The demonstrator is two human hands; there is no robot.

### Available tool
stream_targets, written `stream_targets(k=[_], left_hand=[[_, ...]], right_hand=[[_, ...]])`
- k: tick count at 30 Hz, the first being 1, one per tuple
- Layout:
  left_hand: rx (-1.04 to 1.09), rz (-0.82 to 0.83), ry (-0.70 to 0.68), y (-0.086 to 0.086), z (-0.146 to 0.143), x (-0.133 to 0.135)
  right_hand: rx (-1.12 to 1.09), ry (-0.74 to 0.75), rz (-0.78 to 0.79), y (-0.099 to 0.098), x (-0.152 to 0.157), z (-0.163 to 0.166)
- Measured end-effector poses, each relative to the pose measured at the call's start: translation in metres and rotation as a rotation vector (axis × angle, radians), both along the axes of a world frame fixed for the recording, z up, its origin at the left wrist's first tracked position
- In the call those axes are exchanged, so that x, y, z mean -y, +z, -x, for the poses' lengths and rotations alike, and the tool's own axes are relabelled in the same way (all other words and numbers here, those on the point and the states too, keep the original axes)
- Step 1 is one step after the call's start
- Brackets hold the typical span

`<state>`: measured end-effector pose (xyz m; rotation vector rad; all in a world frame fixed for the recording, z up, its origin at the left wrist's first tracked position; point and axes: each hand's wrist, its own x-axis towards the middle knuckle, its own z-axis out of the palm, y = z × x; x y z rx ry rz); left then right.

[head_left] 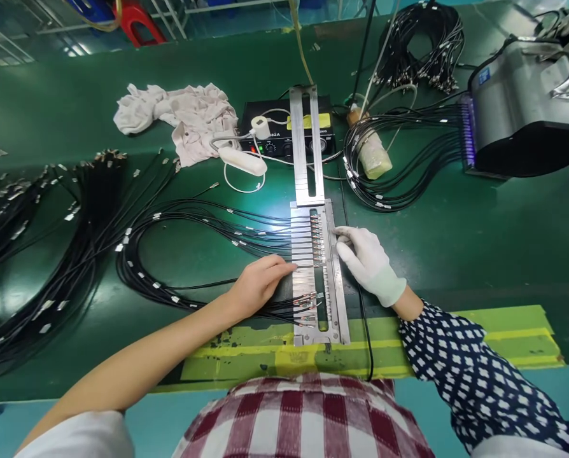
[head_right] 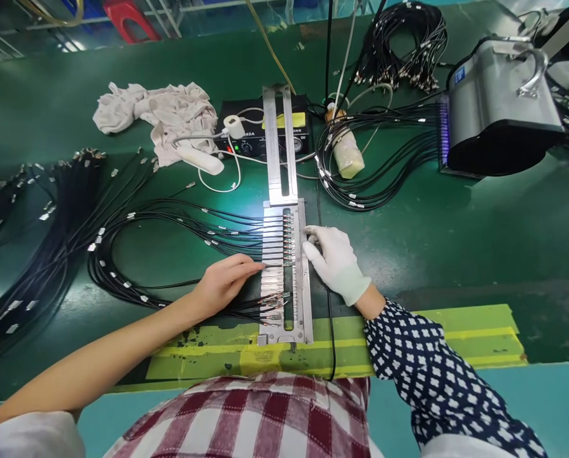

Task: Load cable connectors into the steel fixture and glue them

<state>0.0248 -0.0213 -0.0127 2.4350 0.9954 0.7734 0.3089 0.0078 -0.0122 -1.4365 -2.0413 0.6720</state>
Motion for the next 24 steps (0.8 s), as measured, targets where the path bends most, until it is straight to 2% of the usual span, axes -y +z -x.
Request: stream_targets(k=[10, 15, 20, 24], left_hand=[[-0.115, 0.029, -0.086, 0.005, 0.002, -0.013], [-0.143, -0.076, -0.12, 0.008, 0.0, -0.015], [-0.079, -0.022, -0.109, 0.002, -0.002, -0.012], [-0.222, -0.154, 0.003, -0.003, 0.003, -0.002]], right_hand=[[0.014, 0.024, 0.005, 0.001, 0.001, 0.0], [-0.001, 0.033, 0.003, 0.001, 0.0, 0.0], [-0.009, 0.033, 0.004, 0.002, 0.0, 0.0], [-0.006, 0.036, 0.003, 0.001, -0.001, 0.0]])
